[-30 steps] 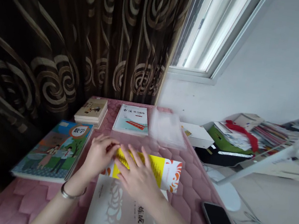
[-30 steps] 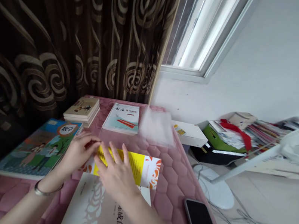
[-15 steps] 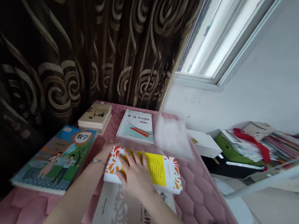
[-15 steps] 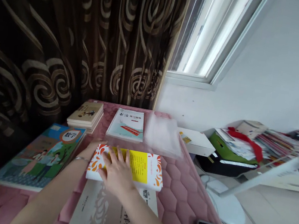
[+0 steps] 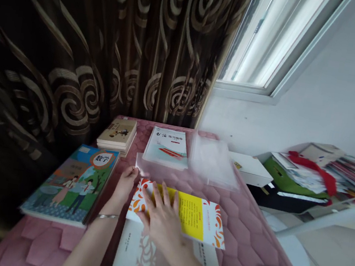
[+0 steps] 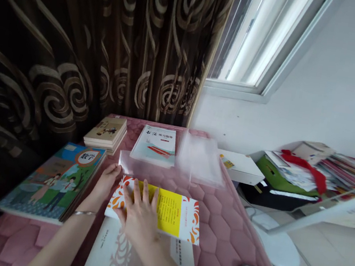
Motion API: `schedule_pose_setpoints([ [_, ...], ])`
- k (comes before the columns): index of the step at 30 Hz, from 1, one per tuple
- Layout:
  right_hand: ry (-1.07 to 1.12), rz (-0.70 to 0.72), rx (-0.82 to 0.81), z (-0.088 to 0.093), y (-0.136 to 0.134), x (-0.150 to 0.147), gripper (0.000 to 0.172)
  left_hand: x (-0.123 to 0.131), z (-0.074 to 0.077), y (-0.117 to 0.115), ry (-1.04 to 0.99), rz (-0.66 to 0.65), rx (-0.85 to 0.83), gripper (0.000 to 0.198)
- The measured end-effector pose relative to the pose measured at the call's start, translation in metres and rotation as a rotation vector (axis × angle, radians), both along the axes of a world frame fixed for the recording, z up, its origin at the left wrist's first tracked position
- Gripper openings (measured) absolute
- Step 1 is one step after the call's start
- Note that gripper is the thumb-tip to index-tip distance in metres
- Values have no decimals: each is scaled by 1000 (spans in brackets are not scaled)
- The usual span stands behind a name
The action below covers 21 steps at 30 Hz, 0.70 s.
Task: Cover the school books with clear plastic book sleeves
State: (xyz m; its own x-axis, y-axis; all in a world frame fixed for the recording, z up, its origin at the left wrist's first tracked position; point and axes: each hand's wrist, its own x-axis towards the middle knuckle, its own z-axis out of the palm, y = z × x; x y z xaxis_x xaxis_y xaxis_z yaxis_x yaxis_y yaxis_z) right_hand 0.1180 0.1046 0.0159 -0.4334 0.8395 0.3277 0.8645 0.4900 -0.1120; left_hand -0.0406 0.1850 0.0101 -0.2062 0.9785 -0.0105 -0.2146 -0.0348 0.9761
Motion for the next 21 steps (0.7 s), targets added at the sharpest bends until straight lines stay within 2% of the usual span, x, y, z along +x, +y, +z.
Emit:
schedule_pose_setpoints([
  [4, -6, 36, 22, -2, -2, 0, 57, 5, 0, -15, 9, 30, 21, 36],
  [9, -28, 42, 43, -6, -3, 0, 54, 12, 4, -26, -77, -31, 14, 36],
  [15, -51, 37, 89, -11, -1, -1, 54, 11, 5, -32, -49, -127, 22, 46],
  [21, -51, 38, 124, -12, 2, -1, 54, 8, 6, -34, -7, -148, 36, 45],
])
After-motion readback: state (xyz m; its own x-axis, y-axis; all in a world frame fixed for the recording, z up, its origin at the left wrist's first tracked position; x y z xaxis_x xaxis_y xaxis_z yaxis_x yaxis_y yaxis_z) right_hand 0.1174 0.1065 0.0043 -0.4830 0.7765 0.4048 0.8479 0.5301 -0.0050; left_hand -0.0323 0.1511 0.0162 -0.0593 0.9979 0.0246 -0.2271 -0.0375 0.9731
